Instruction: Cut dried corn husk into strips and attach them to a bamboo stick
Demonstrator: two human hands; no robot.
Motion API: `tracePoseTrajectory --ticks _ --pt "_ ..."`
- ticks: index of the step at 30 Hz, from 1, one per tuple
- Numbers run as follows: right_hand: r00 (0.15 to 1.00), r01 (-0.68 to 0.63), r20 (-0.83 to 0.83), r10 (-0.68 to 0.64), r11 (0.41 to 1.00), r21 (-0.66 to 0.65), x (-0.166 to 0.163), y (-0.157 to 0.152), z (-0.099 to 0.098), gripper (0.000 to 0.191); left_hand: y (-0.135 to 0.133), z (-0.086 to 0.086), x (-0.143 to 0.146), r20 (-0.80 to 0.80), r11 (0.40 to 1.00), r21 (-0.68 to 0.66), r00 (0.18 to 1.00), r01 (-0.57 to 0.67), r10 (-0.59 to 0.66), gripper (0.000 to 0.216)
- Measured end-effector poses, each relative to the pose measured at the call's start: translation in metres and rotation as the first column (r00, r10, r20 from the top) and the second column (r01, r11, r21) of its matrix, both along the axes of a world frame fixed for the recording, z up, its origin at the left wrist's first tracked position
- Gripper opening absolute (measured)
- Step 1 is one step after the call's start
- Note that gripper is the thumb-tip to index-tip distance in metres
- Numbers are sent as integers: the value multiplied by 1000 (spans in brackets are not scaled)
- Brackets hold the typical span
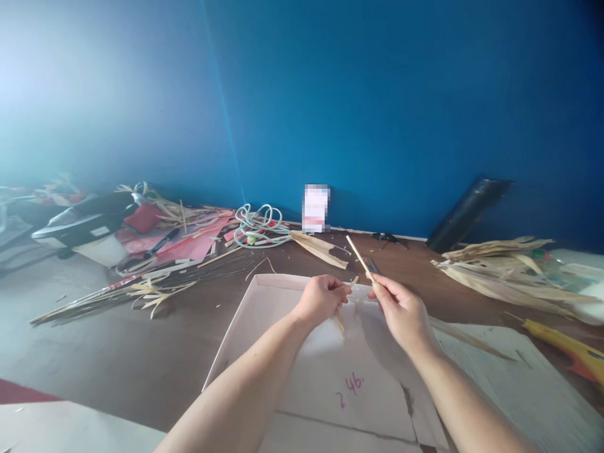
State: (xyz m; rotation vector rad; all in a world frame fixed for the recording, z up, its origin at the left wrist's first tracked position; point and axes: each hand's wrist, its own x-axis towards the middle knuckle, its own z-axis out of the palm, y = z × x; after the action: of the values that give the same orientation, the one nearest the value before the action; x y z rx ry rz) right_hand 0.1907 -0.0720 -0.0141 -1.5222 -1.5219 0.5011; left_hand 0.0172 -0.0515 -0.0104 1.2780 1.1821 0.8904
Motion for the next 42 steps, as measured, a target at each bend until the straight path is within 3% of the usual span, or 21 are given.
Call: tracePoseTrajectory --ticks 5,12,22,31,38,42 --pt "992 -83 104 68 986 148 -9 -9 0 42 1 1 0 64 998 -59 998 -16 20 21" --pt "944 -32 329 3 996 82 1 -5 -6 46 0 3 0 182 997 -79 983 -4 19 24" --pt "848 -130 530 26 978 160 -13 -16 2 39 -4 4 2 103 994 -102 994 47 -36 25" --pt "939 -170 327 105 970 175 -9 -12 -6 27 -6 5 5 68 996 -56 995 71 -67 24" --pt "992 -126 -6 126 992 -31 -14 -10 3 29 -6 5 4 -79 989 115 993 93 -84 17" --pt "994 -96 -60 90 990 -106 -13 -5 5 33 -6 6 1 -157 983 159 986 90 -64 19"
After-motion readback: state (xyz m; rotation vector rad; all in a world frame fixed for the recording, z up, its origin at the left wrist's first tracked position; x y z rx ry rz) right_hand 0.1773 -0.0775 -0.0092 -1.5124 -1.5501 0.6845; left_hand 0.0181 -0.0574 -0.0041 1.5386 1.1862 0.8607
